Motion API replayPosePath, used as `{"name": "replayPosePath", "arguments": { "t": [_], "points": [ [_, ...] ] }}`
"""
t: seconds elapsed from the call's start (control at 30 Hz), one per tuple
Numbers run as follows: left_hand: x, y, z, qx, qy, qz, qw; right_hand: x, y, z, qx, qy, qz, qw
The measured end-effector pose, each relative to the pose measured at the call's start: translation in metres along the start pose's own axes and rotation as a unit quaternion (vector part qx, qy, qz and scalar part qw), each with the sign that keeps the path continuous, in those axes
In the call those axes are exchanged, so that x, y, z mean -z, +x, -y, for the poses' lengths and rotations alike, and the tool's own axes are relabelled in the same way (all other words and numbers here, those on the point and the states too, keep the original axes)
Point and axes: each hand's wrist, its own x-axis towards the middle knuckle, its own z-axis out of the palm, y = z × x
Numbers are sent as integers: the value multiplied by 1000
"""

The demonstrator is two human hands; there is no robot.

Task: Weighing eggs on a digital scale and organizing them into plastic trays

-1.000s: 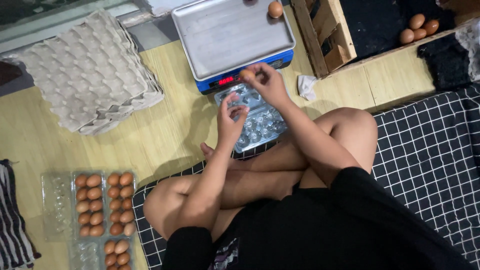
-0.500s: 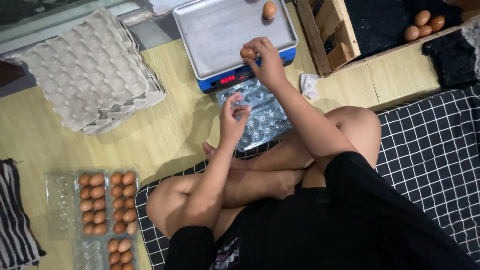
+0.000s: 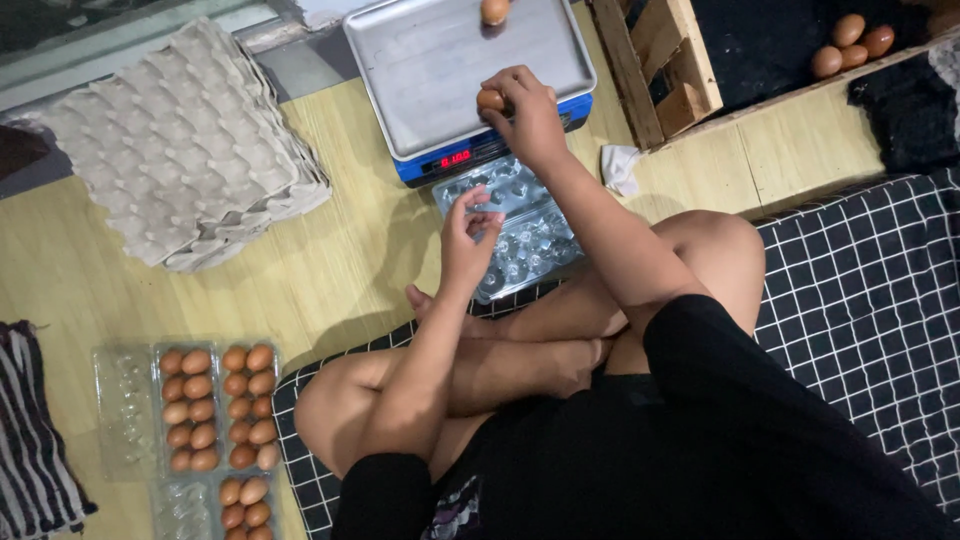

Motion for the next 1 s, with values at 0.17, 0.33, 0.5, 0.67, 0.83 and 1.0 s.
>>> {"name": "replayPosePath", "arguments": {
  "t": [0.17,0.33,0.5,0.67,0.83,1.0],
  "points": [
    [0,0,-2,9,-5,2,1000,-6,-1,-9,12,-28,-12,999],
    [-1,0,-2,15,-2,3,1000,-5,-2,-10,17,-39,-14,999],
    [-1,0,4,17,11,4,1000,-1,-7,-11,11,-43,-15,999],
    [1,-1,5,9,25,15,1000,24,-11,-4,70,-17,-30,997],
    [-2,-2,7,16,26,31,999,91,-25,7,100,-7,-38,994],
    [-1,-3,-14,81,42,38,995,172,-34,-8,117,-15,-194,974]
  ]
}}
